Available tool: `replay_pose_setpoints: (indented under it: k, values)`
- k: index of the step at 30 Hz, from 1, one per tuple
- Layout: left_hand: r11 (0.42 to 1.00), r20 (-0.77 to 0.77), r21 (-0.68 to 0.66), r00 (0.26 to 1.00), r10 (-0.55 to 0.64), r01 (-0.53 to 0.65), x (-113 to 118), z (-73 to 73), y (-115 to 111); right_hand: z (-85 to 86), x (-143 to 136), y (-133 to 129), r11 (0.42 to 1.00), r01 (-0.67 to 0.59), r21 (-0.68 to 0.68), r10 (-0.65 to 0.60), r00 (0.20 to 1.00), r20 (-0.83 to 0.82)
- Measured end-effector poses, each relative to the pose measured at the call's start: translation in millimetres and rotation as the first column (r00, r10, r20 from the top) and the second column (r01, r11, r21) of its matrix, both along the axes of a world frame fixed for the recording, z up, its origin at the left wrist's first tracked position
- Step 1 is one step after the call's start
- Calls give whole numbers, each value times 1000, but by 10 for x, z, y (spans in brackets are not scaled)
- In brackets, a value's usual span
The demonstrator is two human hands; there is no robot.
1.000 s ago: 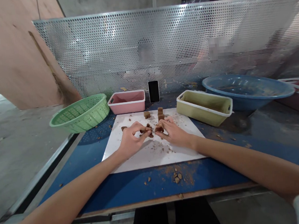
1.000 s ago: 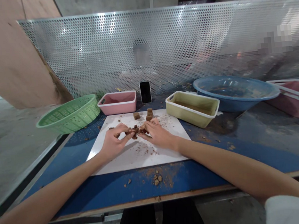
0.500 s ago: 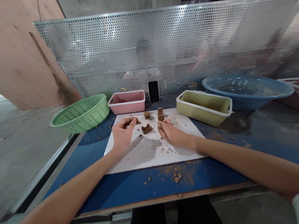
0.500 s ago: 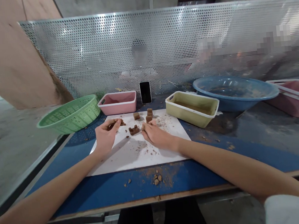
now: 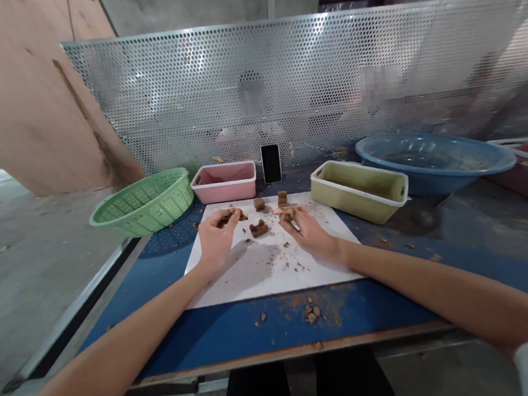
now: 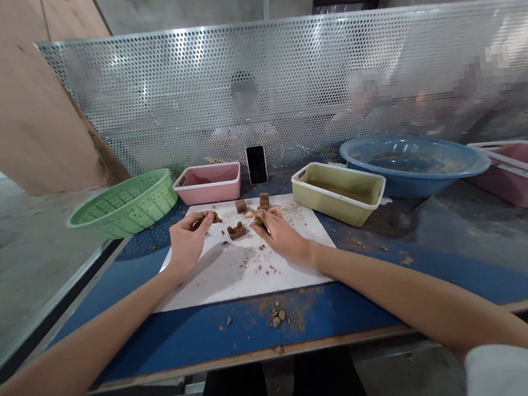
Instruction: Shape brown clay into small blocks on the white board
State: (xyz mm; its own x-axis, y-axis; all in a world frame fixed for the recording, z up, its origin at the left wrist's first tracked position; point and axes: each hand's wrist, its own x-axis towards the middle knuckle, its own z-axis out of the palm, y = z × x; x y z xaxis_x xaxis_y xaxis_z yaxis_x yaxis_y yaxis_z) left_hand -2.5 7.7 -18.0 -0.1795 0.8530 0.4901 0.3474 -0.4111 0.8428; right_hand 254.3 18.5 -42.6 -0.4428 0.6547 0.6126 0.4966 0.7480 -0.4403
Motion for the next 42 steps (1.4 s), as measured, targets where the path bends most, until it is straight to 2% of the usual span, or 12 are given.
replay_pose_setpoints:
  k: [9,19,35,42]
  values:
    - [1000,25,0,1000,-17,17,38,16,-28,-72,-3,-32,994,-45,-97,36,995,-94]
    - [1000,10,10,1000,-11,11,53,26,-44,1,28,-5,988,-133,-83,135,991,18]
    - [999,5,7,999,-34,34,66,4,-48,25,16,-11,980,-199,23,191,960,203]
    - [999,-7,8,999,-32,32,67,4,-51,-41,21,16,968,-242,73,228,961,159]
